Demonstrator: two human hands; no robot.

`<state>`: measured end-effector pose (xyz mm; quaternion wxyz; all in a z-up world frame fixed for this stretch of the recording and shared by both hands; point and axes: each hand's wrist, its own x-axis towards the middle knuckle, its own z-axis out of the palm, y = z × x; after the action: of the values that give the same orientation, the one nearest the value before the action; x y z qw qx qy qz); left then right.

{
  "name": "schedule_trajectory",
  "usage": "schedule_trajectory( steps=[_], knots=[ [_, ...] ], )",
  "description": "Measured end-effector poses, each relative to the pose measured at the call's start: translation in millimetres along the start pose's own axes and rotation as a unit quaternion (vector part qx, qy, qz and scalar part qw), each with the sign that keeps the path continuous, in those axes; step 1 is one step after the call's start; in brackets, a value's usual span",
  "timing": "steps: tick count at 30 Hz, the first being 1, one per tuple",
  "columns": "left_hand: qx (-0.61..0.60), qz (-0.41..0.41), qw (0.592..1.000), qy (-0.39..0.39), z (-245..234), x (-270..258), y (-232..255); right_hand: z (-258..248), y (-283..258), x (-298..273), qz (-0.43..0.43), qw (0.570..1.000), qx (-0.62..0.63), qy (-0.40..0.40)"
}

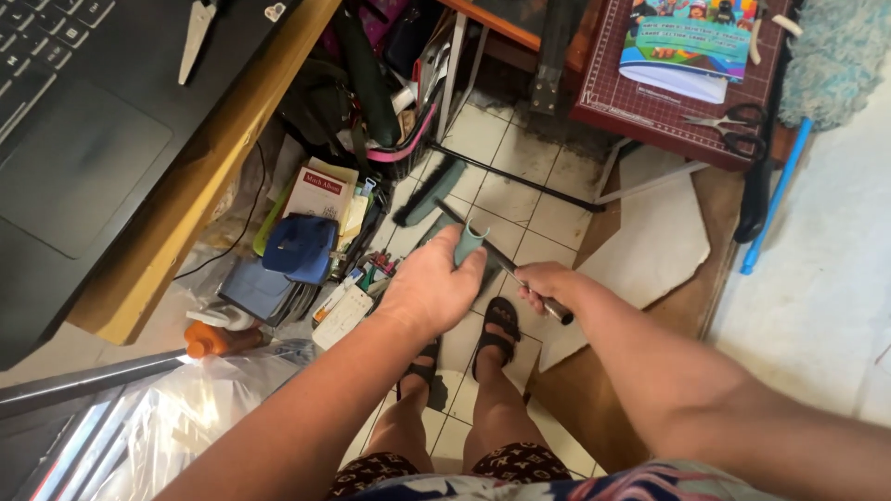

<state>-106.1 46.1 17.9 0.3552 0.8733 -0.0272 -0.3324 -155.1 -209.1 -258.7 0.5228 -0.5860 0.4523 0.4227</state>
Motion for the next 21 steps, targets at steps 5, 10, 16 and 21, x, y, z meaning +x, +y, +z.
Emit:
schedule_trajectory(
  steps=[5,10,16,21],
  knots=[
    [-0.004,0.009,1.0,0.002,4,3,-10,10,43,-22,0.088,0.978,0.182,-0.049],
    [0.01,-0.021,0.999,-0.027,-3,-4,1,13,89,-36,0.088,0.955,0.281,-0.04],
    [0.017,-0.013,0.999,-0.04,-4,-7,4,28,80,-91,0.085,0.947,0.305,-0.057],
    [0.026,0.009,0.999,-0.027,3,-4,-6,23,67,-46,0.046,0.972,0.217,-0.079]
  ],
)
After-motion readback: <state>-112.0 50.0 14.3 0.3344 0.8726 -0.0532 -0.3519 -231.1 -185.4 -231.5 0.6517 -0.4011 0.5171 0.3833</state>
